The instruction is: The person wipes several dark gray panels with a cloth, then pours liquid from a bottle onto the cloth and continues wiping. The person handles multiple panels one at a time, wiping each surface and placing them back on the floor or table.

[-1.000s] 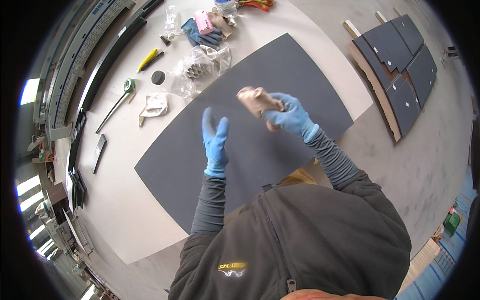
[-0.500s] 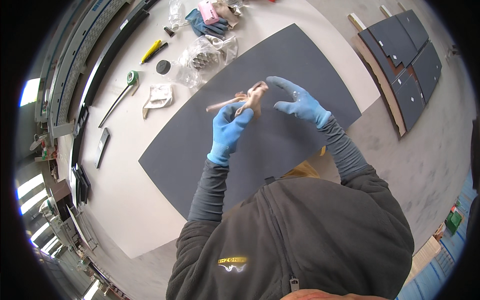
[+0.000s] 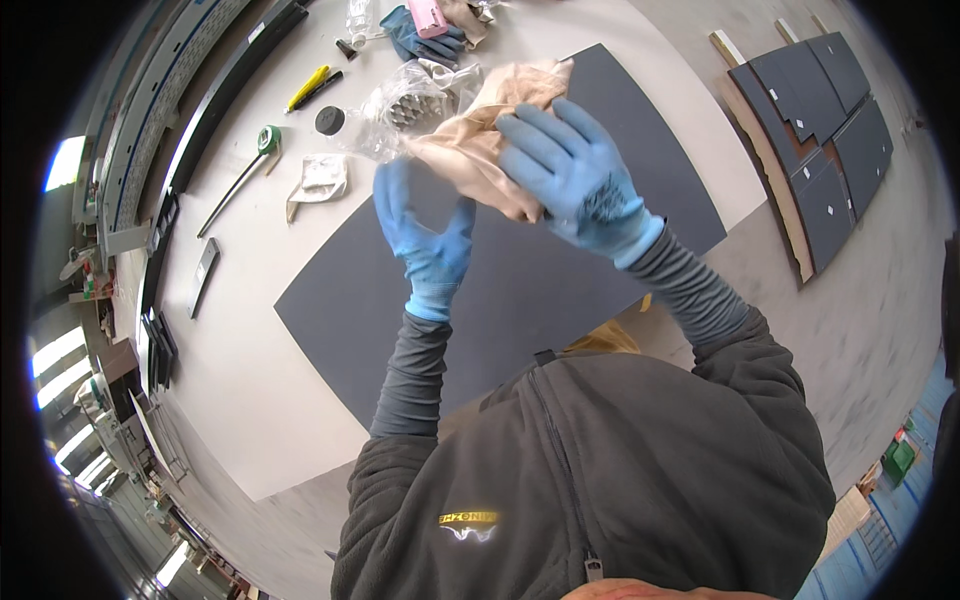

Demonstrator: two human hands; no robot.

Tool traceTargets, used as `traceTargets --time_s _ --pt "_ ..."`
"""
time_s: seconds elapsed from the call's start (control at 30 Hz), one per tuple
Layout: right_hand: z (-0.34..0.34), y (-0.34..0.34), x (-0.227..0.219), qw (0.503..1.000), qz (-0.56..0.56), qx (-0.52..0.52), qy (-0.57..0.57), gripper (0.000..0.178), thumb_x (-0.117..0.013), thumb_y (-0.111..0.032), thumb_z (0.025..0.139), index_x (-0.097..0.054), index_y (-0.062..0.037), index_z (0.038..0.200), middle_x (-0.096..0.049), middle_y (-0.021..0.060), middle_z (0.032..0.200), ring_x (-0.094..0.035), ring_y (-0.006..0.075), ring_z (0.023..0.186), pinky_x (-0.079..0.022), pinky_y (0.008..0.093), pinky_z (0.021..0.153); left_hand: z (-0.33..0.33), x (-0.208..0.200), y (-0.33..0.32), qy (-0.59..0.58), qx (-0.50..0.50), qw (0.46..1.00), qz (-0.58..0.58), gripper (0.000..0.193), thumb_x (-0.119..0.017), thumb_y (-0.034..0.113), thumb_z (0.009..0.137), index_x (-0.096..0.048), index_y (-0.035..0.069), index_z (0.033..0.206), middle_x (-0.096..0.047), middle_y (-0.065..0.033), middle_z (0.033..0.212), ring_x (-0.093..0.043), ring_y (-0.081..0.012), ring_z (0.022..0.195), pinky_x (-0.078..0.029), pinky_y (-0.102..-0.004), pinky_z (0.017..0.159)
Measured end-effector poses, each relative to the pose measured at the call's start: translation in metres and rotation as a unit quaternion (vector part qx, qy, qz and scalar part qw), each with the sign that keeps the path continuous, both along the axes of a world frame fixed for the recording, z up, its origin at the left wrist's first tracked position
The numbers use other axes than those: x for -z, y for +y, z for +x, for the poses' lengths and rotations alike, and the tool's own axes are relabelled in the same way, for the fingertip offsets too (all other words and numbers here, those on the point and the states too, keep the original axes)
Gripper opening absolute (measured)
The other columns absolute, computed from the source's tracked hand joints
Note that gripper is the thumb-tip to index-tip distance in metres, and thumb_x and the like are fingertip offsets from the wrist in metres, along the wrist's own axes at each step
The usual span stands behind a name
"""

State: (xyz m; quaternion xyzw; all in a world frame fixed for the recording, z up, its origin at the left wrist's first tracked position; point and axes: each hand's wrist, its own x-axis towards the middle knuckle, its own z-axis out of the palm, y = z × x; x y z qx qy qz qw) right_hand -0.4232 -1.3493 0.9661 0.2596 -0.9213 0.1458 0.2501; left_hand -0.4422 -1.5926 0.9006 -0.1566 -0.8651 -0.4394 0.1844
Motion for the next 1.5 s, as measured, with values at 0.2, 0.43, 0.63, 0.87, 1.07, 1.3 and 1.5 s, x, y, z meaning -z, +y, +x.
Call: traceTargets --time_s 0.2,0.43,0.63,0.87,1.07,1.3,1.5 --pt "0.069 -0.040 0.069 0.975 0.109 0.010 -0.193 0.037 -0.065 -0.020 0.087 -0.067 -0.0007 0.119 -0.070 0.0185 0.123 -0.067 0.0307 0.120 -0.050 0.0470 0.107 0.087 0.036 -0.013 -0.119 -0.003 0.965 -0.235 0.106 -0.086 0.034 0.071 -0.037 0.006 0.161 -0.028 -0.0282 0.166 -0.022 -0.0508 0.155 -0.020 -0.0589 0.126" --pt "0.138 -0.048 0.120 0.967 0.141 0.028 -0.211 0.038 -0.064 -0.022 0.089 -0.069 -0.0034 0.122 -0.072 0.0114 0.118 -0.071 0.0201 0.100 -0.054 0.0330 0.088 0.151 0.066 0.010 -0.142 0.172 0.942 -0.250 0.092 -0.077 0.029 0.072 -0.046 0.012 0.157 -0.032 -0.0241 0.166 -0.023 -0.0508 0.154 -0.021 -0.0617 0.123" --pt "0.128 -0.041 0.107 0.952 0.059 0.021 -0.299 0.034 -0.069 -0.023 0.084 -0.070 -0.0075 0.114 -0.070 0.0097 0.119 -0.067 0.0225 0.111 -0.051 0.0416 0.097 0.140 0.071 0.011 -0.036 0.152 0.951 -0.265 0.066 -0.075 0.022 0.078 -0.062 0.014 0.142 -0.047 -0.0158 0.159 -0.037 -0.0475 0.149 -0.031 -0.0604 0.119" --pt "0.047 0.009 0.087 0.966 0.069 0.000 -0.250 0.026 -0.078 -0.025 0.075 -0.073 -0.0141 0.097 -0.069 0.0053 0.117 -0.060 0.0269 0.126 -0.033 0.0548 0.119 0.044 0.035 0.001 0.098 0.177 0.971 -0.128 0.047 -0.077 0.009 0.077 -0.074 0.020 0.122 -0.058 -0.0122 0.151 -0.045 -0.0446 0.145 -0.041 -0.0535 0.116" --pt "-0.003 0.020 0.013 0.997 0.041 0.010 -0.067 0.030 -0.084 -0.018 0.071 -0.070 -0.0124 0.097 -0.074 0.0054 0.116 -0.067 0.0259 0.121 -0.032 0.0561 0.122 -0.030 -0.032 -0.021 0.103 0.186 0.974 -0.081 0.061 -0.085 0.006 0.072 -0.074 0.023 0.130 -0.059 -0.0139 0.151 -0.044 -0.0422 0.147 -0.039 -0.0505 0.119" --pt "0.046 0.016 0.004 0.994 0.080 -0.028 -0.065 0.030 -0.080 -0.027 0.077 -0.071 -0.0075 0.098 -0.073 0.0079 0.107 -0.068 0.0258 0.113 -0.032 0.0570 0.122 0.015 -0.027 -0.036 0.038 0.226 0.969 -0.098 0.061 -0.084 0.009 0.071 -0.076 0.017 0.130 -0.062 -0.0170 0.148 -0.048 -0.0445 0.144 -0.037 -0.0534 0.121" --pt "0.120 0.001 0.079 0.953 0.107 -0.037 -0.282 0.028 -0.078 -0.031 0.080 -0.073 -0.0079 0.095 -0.072 0.0074 0.107 -0.065 0.0231 0.118 -0.032 0.0565 0.123 0.111 0.063 -0.041 -0.060 0.204 0.967 -0.142 0.052 -0.075 0.015 0.074 -0.077 0.025 0.125 -0.060 -0.0133 0.150 -0.046 -0.0462 0.144 -0.040 -0.0528 0.117"
